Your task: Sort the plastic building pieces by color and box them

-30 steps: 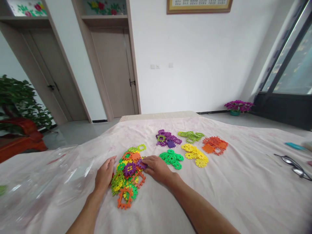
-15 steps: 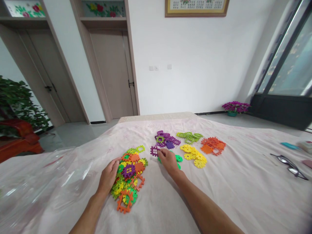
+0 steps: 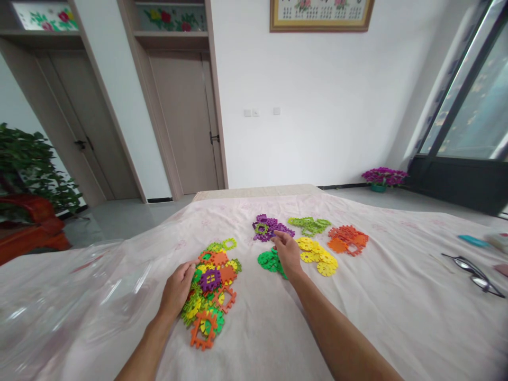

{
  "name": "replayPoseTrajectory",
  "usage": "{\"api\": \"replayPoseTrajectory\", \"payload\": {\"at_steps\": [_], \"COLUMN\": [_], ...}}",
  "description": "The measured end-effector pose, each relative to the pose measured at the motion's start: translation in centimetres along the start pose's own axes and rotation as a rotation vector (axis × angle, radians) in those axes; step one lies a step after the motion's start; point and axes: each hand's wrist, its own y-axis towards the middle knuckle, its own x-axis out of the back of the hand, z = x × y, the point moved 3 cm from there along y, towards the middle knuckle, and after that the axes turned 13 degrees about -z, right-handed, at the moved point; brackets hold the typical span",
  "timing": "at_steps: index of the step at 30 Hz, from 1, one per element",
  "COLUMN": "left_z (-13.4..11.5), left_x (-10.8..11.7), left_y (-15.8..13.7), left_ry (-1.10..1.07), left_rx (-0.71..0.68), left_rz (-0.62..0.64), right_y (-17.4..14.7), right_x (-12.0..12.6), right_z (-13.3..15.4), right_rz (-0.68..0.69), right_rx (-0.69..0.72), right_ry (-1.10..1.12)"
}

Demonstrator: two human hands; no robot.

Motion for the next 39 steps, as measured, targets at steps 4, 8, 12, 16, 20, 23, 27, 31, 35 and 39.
{"api": "replayPoseTrajectory", "payload": {"at_steps": [4,8,12,16,20,23,27,31,35,39], "left_z": [-0.3,-0.5,-0.5,-0.3,-0.3,-0.3,-0.3,-0.2,-0.1,-0.2], "left_x": [0.1,0.1,0.1,0.2,0.2,0.2,0.2,0.2,0.2,0.2], "left_y": [0.0,-0.1,0.0,0.0,0.0,0.1,0.1,0.1,0.1,0.1], "left_ry": [0.025,0.043,0.042,0.047,0.051,0.053,0.046,0.045,0.04,0.036], "left_rx": [-0.033,-0.046,-0.021,-0.011,-0.005,-0.002,-0.012,-0.008,-0.001,0.007], "left_rz": [-0.03,-0.037,-0.036,-0.045,-0.045,-0.041,-0.058,-0.055,-0.048,-0.048], "right_y": [1.8,3.9,5.1,5.3,5.5,5.8,5.9,5.7,5.9,7.3], "right_x": [-1.1,-2.9,-4.6,-5.8,-6.2,-6.1,-6.1,-6.0,-5.5,-4.1], "right_z": [0.2,1.4,2.5,2.1,1.0,0.5,0.3,0.4,0.9,1.3], "right_rz": [0.048,0.115,0.203,0.246,0.229,0.231,0.298,0.343,0.337,0.249], "right_rx": [0.229,0.312,0.338,0.383,0.37,0.361,0.413,0.454,0.447,0.383], "right_ry": [-0.306,-0.647,-0.882,-0.998,-1.045,-1.056,-1.045,-1.011,-0.944,-0.853]}}
